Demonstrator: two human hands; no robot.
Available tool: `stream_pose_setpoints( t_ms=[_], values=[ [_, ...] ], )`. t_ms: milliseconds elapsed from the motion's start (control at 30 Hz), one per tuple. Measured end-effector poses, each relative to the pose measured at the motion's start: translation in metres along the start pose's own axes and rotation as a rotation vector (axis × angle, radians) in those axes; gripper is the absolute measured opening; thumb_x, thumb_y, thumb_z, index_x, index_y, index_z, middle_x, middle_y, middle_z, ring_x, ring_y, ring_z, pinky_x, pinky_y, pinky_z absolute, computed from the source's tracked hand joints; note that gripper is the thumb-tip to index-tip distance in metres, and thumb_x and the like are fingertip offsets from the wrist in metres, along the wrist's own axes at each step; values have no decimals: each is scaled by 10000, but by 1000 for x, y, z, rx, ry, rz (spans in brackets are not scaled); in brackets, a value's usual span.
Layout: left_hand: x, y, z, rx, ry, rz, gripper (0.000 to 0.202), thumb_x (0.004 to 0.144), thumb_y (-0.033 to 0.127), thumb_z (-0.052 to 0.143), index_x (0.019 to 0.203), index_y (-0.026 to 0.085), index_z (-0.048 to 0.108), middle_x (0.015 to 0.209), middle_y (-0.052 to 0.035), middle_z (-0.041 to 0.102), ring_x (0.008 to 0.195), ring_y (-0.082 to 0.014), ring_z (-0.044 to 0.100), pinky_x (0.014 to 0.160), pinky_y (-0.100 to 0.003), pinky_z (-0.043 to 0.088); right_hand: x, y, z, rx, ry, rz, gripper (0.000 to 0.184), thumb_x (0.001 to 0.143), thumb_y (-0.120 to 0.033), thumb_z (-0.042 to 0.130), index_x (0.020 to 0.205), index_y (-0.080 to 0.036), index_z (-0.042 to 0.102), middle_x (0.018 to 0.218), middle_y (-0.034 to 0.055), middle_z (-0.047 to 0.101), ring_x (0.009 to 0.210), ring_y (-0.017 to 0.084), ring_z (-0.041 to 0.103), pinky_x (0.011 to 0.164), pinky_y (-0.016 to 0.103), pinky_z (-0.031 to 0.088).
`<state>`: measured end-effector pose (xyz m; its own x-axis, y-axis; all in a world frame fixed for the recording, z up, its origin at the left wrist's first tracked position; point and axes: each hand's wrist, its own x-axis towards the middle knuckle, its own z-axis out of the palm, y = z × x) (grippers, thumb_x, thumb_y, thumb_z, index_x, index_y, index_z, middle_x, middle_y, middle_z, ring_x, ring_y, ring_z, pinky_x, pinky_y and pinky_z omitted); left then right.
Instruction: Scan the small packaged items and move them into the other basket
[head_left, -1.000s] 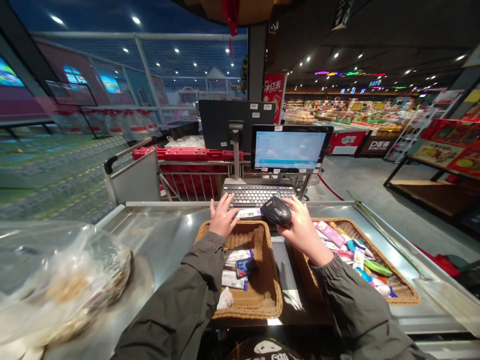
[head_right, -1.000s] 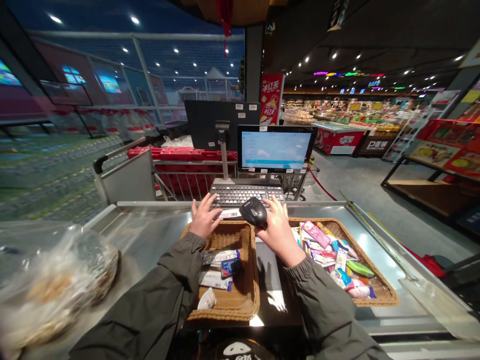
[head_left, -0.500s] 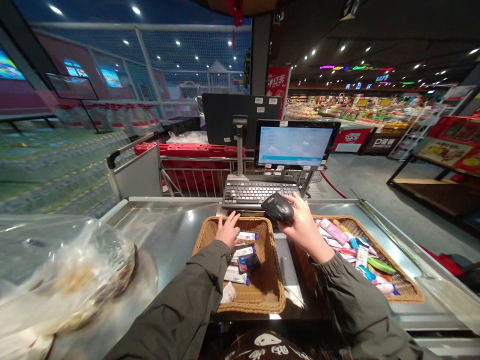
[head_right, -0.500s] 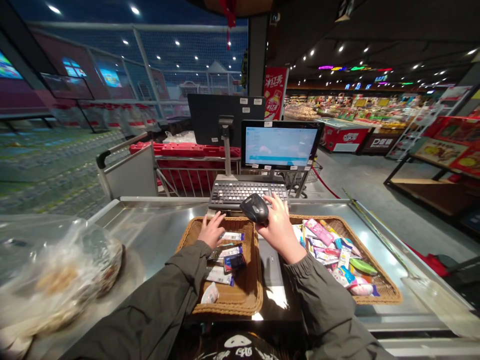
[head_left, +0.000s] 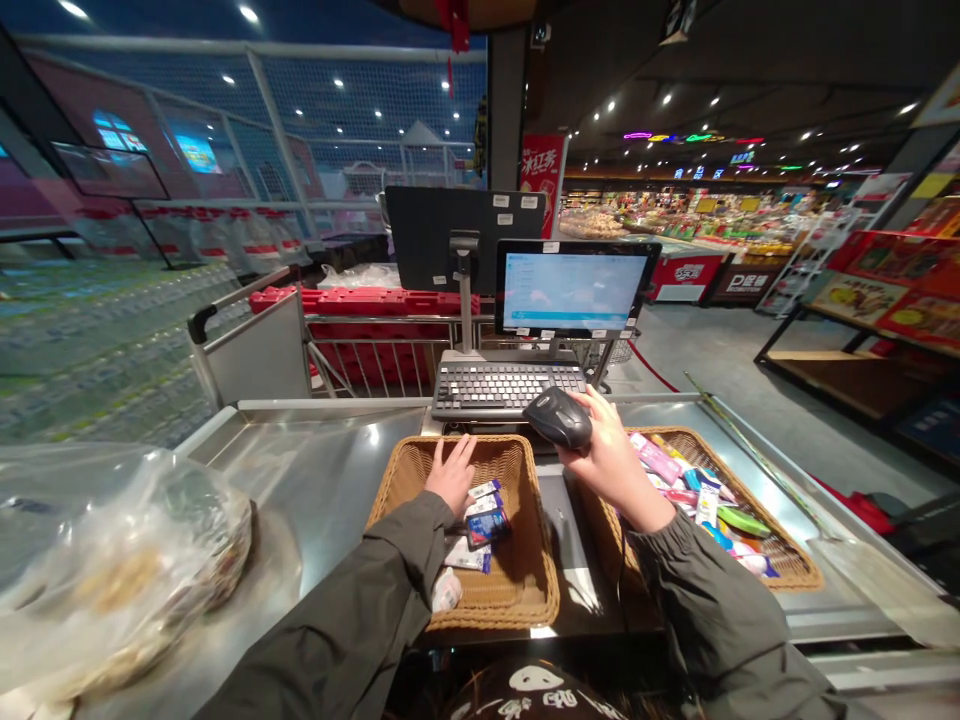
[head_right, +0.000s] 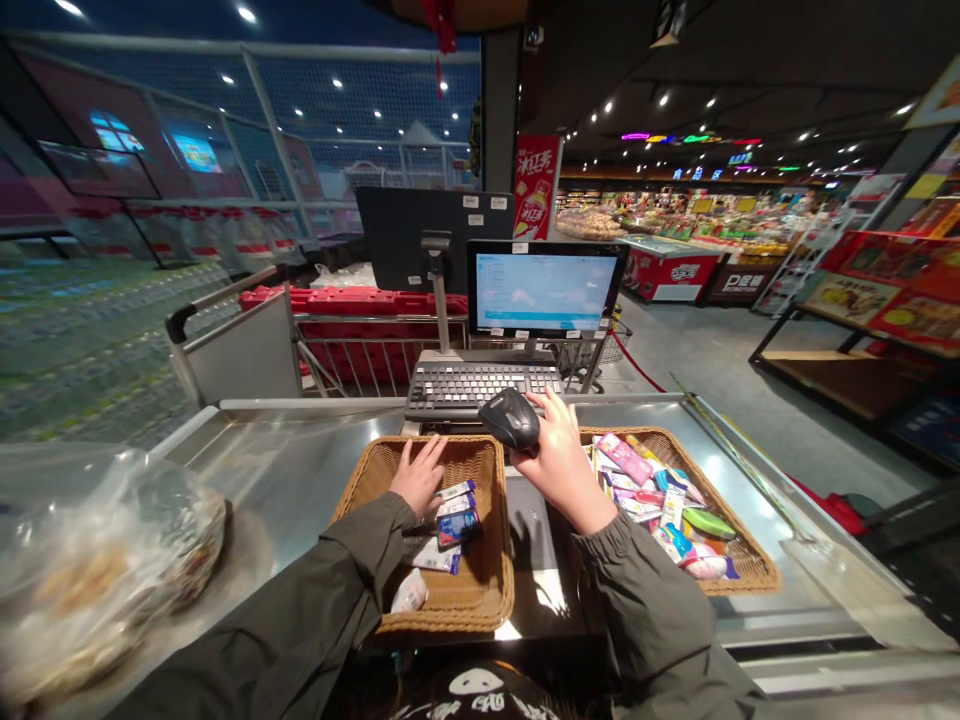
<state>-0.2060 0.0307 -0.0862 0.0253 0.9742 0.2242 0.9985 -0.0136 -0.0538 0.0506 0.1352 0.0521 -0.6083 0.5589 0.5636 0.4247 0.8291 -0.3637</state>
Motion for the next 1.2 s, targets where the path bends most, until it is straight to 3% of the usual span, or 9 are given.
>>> stream_pose_setpoints(
  t_ms=[100, 200, 300, 433, 667, 833, 933, 1100, 1200],
  values=[
    [16, 18, -28, -14, 108, 71, 301, 741, 387, 769, 938, 178, 679, 1579, -169, 296, 1460, -348, 275, 1156, -688, 117, -6, 5, -21, -3, 44, -23, 442, 746, -233, 604, 1186, -187, 593, 1361, 154, 529, 1418, 382, 322, 1125, 636, 302],
    [41, 44, -52, -48, 207, 140, 347, 790, 437, 728, 1032, 196, 674, 1563, -150, 341, 1459, -327, 282, 1163, -677, 105, -10, 14, -51, -42, 117, -40, 469, 772, -255, 608, 1235, -196, 563, 1345, 144, 543, 1401, 370, 357, 1130, 611, 325],
    [70, 76, -62, -95, 268, 224, 360, 812, 471, 699, 1045, 197, 676, 1550, -160, 365, 1455, -328, 290, 1164, -672, 97, -14, 25, -81, -114, 183, -39, 430, 783, -262, 612, 1209, -209, 577, 1300, 124, 575, 1343, 355, 438, 1153, 595, 314],
    [104, 122, -52, -133, 249, 332, 349, 813, 443, 700, 1062, 199, 672, 1561, -161, 344, 1457, -327, 283, 1148, -689, 120, -24, 45, -106, -177, 222, 13, 436, 775, -258, 612, 1204, -194, 580, 1268, 127, 591, 1311, 352, 472, 1154, 582, 324],
    [150, 179, -21, -115, 100, 524, 208, 897, 267, 601, 1083, 275, 693, 1577, -117, 329, 1462, -295, 280, 1137, -676, 152, -50, 77, -118, -187, 180, 93, 467, 757, -289, 614, 1204, -161, 577, 1322, 170, 559, 1381, 391, 381, 1141, 624, 306],
    [175, 195, -10, -44, 29, 708, 222, 955, 275, 530, 1073, 315, 714, 1581, -78, 331, 1464, -304, 275, 1125, -693, 165, -56, 89, -125, -152, 174, 119, 503, 729, -257, 618, 1218, -162, 552, 1329, 179, 554, 1400, 399, 356, 1139, 643, 293],
    [184, 201, -4, -48, 4, 796, 189, 926, 295, 586, 1034, 332, 737, 1529, -23, 432, 1437, -289, 336, 1178, -623, 117, -58, 93, -126, -131, 174, 127, 522, 721, -231, 609, 1234, -177, 533, 1338, 169, 547, 1407, 394, 347, 1144, 653, 279],
    [193, 209, 11, -62, 34, 886, 207, 897, 281, 615, 1062, 284, 739, 1437, -6, 548, 1389, -266, 417, 1225, -509, 61, -59, 100, -124, -103, 141, 146, 568, 720, -211, 607, 1278, -188, 503, 1366, 151, 532, 1413, 384, 339, 1155, 655, 260],
    [196, 209, 12, -35, 76, 889, 301, 907, 228, 563, 1180, 244, 688, 1401, -16, 583, 1373, -230, 439, 1234, -436, 75, -59, 103, -124, -84, 136, 147, 575, 713, -216, 621, 1277, -197, 505, 1366, 148, 532, 1414, 386, 335, 1156, 654, 259]
  ],
)
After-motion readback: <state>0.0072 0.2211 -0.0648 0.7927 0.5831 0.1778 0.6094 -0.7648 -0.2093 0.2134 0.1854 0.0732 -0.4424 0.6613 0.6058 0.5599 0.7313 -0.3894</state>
